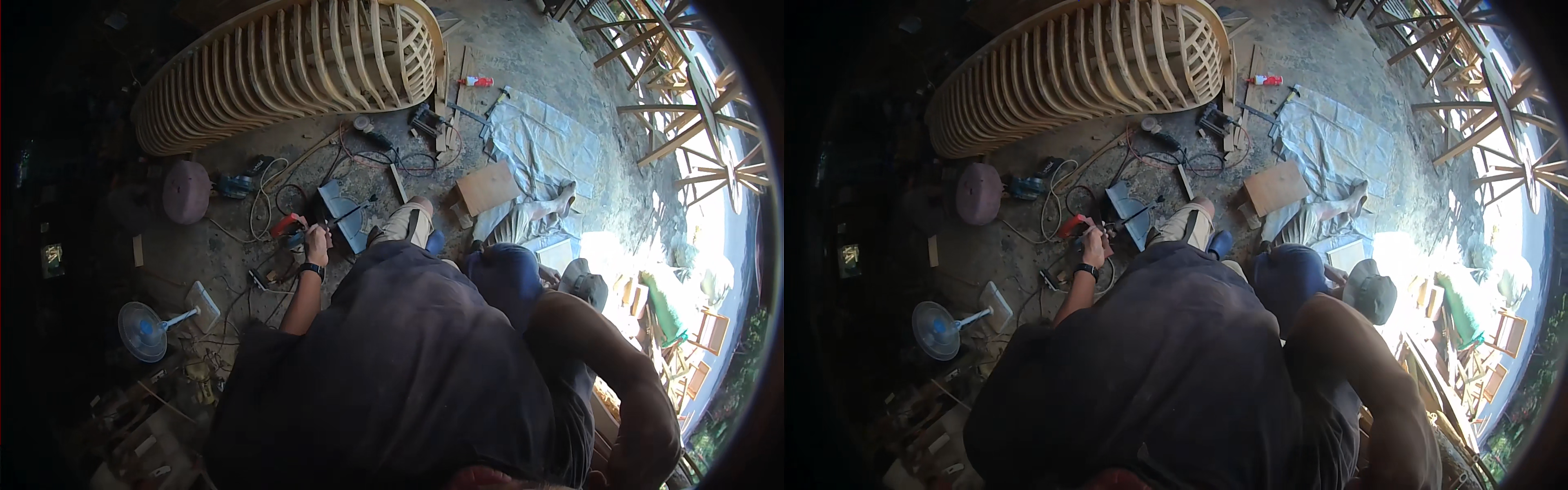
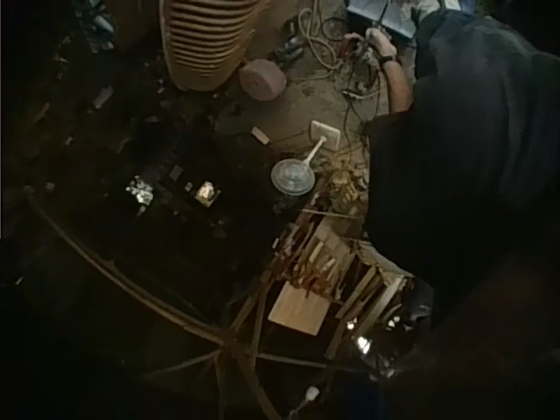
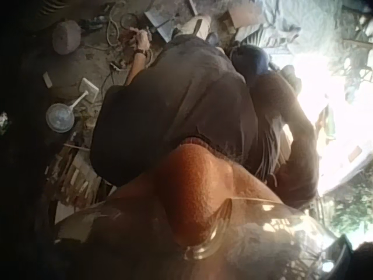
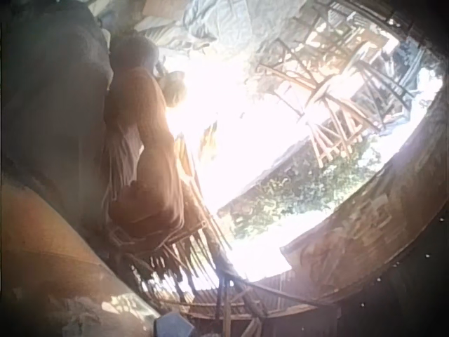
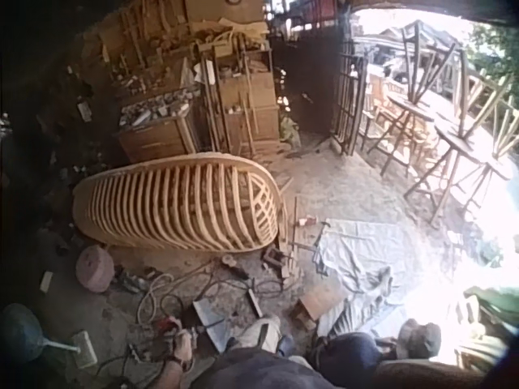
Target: The person retrieves metal strips from a container, loads them into a staple gun, and then uses the staple gun and a power sander to assemble and smooth a curved wooden furniture frame.
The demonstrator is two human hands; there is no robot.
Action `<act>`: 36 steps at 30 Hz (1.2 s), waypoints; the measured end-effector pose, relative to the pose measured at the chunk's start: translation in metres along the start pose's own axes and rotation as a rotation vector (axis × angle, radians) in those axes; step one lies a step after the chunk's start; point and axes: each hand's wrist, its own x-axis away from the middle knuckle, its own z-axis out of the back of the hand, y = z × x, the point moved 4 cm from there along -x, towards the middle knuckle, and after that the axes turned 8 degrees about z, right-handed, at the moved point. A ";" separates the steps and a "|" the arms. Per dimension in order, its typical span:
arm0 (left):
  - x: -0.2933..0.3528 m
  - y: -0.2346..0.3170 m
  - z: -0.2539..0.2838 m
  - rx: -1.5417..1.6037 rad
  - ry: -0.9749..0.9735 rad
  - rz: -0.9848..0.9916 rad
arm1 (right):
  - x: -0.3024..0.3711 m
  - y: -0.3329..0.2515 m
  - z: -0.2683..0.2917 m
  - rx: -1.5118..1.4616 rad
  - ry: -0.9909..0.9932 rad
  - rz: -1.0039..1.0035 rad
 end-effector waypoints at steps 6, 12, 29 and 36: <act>-0.032 -0.088 -0.014 -0.126 0.190 0.372 | 0.071 0.028 0.122 -0.379 0.505 -0.106; -0.134 -0.039 0.000 -0.673 0.519 -0.051 | 0.334 0.079 0.214 0.208 1.250 -1.295; -0.233 0.167 -0.339 -0.231 0.017 0.196 | 0.519 0.160 0.371 0.490 0.749 -2.072; -0.209 0.078 -0.293 -0.128 0.235 0.278 | 0.625 0.211 0.389 0.066 0.477 -2.335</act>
